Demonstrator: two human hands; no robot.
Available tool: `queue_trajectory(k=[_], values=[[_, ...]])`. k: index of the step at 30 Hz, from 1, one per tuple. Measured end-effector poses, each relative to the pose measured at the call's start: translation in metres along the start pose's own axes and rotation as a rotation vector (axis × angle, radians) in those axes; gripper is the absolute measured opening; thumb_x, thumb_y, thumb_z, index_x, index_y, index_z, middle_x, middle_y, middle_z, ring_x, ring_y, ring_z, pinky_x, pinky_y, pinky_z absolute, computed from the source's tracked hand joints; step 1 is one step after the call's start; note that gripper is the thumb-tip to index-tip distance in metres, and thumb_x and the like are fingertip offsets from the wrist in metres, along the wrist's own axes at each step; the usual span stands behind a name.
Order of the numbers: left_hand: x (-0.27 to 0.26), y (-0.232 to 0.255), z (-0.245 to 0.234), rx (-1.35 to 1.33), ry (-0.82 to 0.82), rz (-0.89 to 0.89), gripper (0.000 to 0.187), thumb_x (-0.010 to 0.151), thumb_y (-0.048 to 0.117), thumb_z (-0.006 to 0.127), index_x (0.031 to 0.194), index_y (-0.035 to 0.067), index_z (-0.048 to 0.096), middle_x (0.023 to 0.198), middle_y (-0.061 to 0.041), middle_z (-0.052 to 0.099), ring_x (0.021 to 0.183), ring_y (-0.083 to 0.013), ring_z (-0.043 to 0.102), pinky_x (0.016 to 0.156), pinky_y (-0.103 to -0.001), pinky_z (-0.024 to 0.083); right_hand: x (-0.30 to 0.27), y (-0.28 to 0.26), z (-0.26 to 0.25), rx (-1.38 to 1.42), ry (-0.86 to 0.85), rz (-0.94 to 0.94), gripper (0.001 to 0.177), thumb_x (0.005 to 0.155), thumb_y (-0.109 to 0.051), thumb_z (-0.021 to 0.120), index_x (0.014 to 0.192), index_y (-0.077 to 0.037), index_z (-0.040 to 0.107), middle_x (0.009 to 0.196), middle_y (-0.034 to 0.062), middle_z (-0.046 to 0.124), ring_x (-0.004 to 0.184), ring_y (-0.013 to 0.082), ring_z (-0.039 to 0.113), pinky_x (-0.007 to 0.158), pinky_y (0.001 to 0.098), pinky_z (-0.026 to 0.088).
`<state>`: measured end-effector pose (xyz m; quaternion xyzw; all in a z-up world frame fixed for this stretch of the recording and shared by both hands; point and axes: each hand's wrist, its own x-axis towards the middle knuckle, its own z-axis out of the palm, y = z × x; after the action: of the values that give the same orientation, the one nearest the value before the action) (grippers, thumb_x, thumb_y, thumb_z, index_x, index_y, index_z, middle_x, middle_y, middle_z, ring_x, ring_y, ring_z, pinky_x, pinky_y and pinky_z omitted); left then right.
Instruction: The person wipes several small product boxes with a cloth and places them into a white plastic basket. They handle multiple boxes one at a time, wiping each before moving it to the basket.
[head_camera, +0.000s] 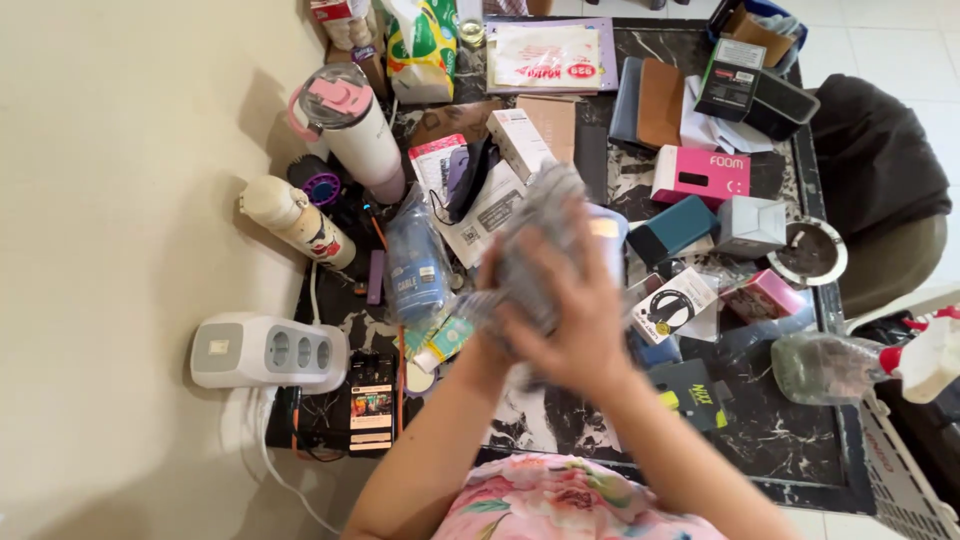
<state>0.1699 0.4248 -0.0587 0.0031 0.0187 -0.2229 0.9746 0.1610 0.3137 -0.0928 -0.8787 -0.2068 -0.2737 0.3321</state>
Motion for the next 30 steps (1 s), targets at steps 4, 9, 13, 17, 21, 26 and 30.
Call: queue_trajectory(k=[4,9,13,17,21,26,30], values=[[0.006,0.041,-0.025,0.161,0.312,0.173,0.062,0.086,0.061,0.067,0.109,0.004,0.072,0.107,-0.017,0.074,0.085,-0.0296,0.072,0.077,-0.039,0.059,-0.050,-0.001,0.022,0.144,0.001,-0.185,0.053,0.071,-0.036,0.075,0.121,-0.021,0.071,0.135,0.0200,0.056,0.126,0.0470,0.055,0.111,0.0573,0.039],[-0.007,0.068,-0.006,0.144,0.417,0.199,0.072,0.071,0.069,0.075,0.113,0.010,0.076,0.111,-0.017,0.076,0.094,-0.0359,0.075,0.082,-0.045,0.061,-0.074,0.082,-0.002,0.289,0.181,0.412,0.038,0.074,-0.004,0.070,0.110,-0.012,0.074,0.108,0.0140,0.070,0.112,0.0375,0.064,0.105,0.0502,0.044],[0.008,0.025,0.000,0.152,0.411,0.194,0.061,0.081,0.057,0.075,0.113,0.005,0.075,0.111,-0.018,0.076,0.094,-0.0316,0.076,0.083,-0.040,0.062,-0.001,0.002,-0.019,0.338,0.078,0.162,0.048,0.074,-0.015,0.073,0.122,-0.016,0.072,0.126,0.0127,0.055,0.122,0.0359,0.053,0.109,0.0467,0.039],[0.016,0.018,-0.022,0.169,0.391,0.110,0.065,0.081,0.054,0.075,0.123,0.004,0.073,0.115,-0.020,0.074,0.096,-0.0324,0.075,0.087,-0.042,0.061,0.038,-0.030,-0.002,0.227,0.077,0.031,0.055,0.087,-0.012,0.065,0.142,-0.017,0.062,0.158,0.0229,0.040,0.151,0.0483,0.032,0.124,0.0574,0.020],[-0.012,0.021,-0.049,0.223,0.411,-0.010,0.077,0.078,0.066,0.071,0.126,0.006,0.072,0.115,-0.024,0.073,0.096,-0.0378,0.074,0.087,-0.050,0.061,-0.014,0.130,0.031,0.248,0.245,0.407,0.049,0.081,0.009,0.057,0.130,0.016,0.053,0.119,0.0472,0.056,0.118,0.0659,0.050,0.104,0.0691,0.040],[-0.026,0.025,0.019,0.781,-0.093,0.096,0.102,0.069,0.056,0.082,0.150,0.003,0.052,0.138,-0.017,0.063,0.122,-0.0200,0.058,0.097,-0.040,0.055,0.034,0.070,-0.049,0.412,0.164,0.293,0.042,0.096,-0.036,0.044,0.105,-0.001,0.066,0.104,0.0211,0.069,0.098,0.0352,0.068,0.093,0.0449,0.056],[0.004,0.033,-0.045,1.003,-0.166,0.125,0.087,0.078,0.032,0.074,0.156,0.004,0.045,0.141,-0.018,0.059,0.125,-0.0212,0.055,0.105,-0.037,0.050,0.033,0.010,-0.052,0.507,0.145,0.245,0.066,0.105,-0.063,0.036,0.090,-0.011,0.074,0.095,0.0053,0.077,0.087,0.0168,0.079,0.087,0.0302,0.066]])
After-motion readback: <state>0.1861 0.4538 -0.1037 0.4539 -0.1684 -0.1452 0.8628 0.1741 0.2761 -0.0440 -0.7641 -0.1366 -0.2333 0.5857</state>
